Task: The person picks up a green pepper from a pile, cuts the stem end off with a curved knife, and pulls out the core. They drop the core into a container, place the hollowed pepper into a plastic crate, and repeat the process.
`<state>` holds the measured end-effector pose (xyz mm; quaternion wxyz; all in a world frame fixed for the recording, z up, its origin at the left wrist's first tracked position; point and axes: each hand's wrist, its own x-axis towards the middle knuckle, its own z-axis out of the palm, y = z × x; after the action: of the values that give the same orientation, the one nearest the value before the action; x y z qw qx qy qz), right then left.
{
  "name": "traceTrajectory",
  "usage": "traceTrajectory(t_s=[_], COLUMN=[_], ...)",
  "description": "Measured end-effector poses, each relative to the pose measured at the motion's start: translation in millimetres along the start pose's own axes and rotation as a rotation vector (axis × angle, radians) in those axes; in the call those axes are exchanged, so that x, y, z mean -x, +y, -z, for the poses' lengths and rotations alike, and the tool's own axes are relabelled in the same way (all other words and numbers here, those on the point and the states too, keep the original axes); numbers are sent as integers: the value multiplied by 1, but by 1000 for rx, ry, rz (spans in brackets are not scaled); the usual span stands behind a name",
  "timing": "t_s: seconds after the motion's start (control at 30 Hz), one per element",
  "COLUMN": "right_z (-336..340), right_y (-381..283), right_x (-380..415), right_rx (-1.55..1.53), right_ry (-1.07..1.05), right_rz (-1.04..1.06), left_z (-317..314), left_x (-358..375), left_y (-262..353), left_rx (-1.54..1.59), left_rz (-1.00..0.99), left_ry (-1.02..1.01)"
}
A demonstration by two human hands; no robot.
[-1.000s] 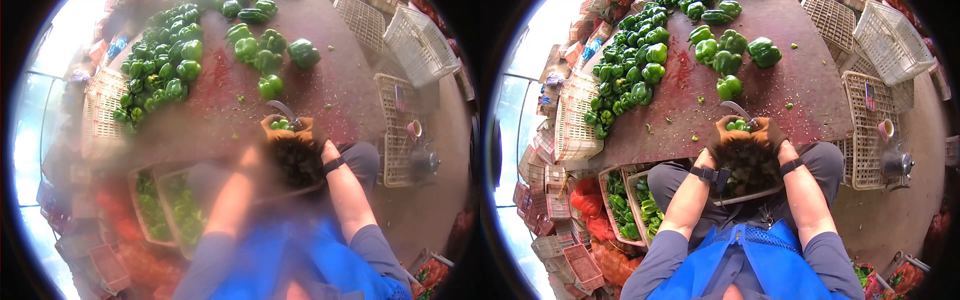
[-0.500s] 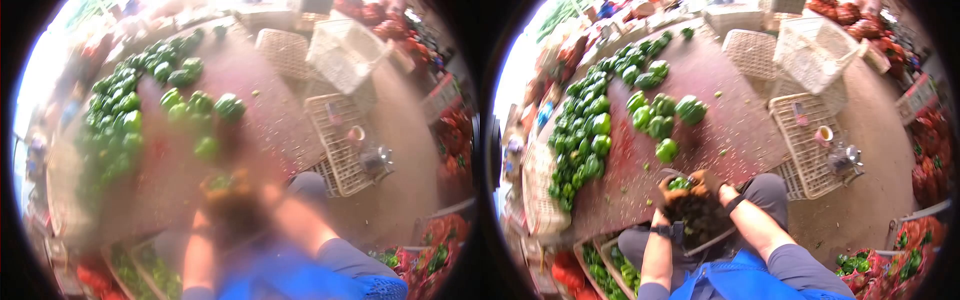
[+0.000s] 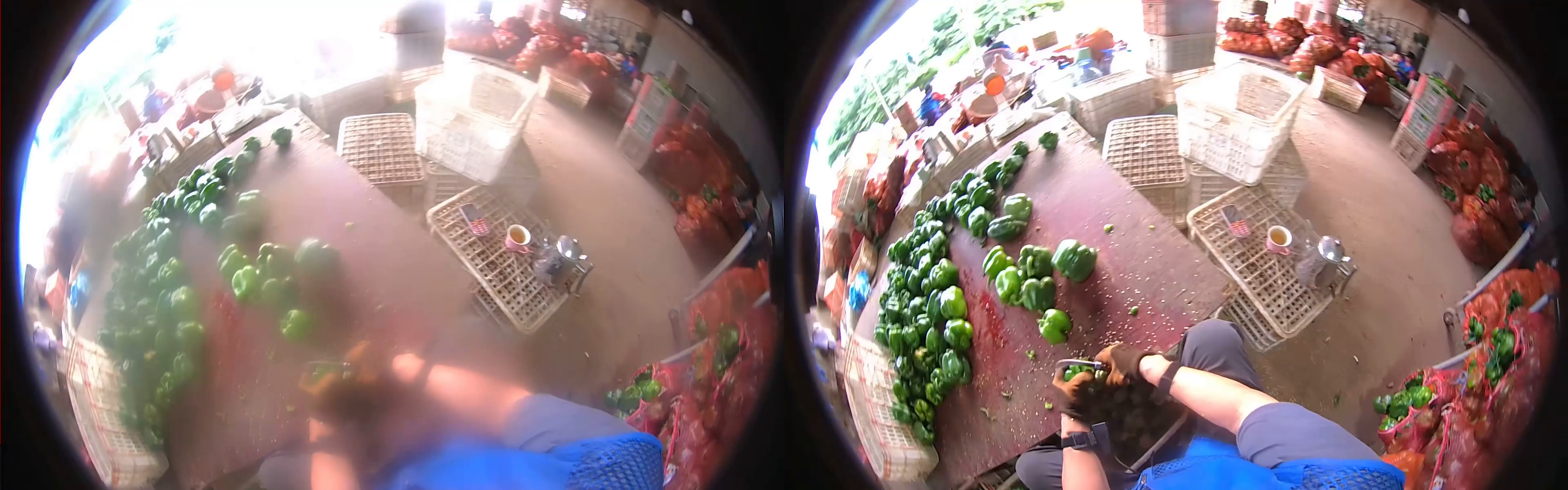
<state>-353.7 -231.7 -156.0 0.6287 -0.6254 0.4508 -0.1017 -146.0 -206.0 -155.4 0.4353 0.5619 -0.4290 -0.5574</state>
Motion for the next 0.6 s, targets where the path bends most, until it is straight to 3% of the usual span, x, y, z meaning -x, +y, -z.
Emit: traceTrajectory(t_s=[0.03,0.13,0.27,0.33,0.4,0.47,0.5,0.53,0.57,0.6], right_z=[3,-3,-15,-27,-26,-39,-25,-35,-33,-29], right_y=[-21,-17,4,9,20,37,8,2,14,32], right_x=[21,18,9,6,-24,-45,-28,-12,-16,-36], right_rx=[93,340,331,319,583,687,733,577,604,600], right_ry=[63,207,442,634,531,682,331,609,689,529], right_rz=[-14,214,396,409,213,233,-19,5,127,70], left_z=[-2,-10,6,-14,-14,-5,-7,-6,-12,-19], left_x=[5,12,-8,-2,4,-1,1,8,13,16], left_y=[10,13,-25,-9,-3,-14,-18,-15,-9,-5], left_rx=[7,167,74,102,101,-648,-683,-695,-754,-563], left_rz=[0,-2,-36,-112,-180,-998,-873,-855,-772,-610], left_ry=[-32,-24,30,33,40,87,118,112,169,186])
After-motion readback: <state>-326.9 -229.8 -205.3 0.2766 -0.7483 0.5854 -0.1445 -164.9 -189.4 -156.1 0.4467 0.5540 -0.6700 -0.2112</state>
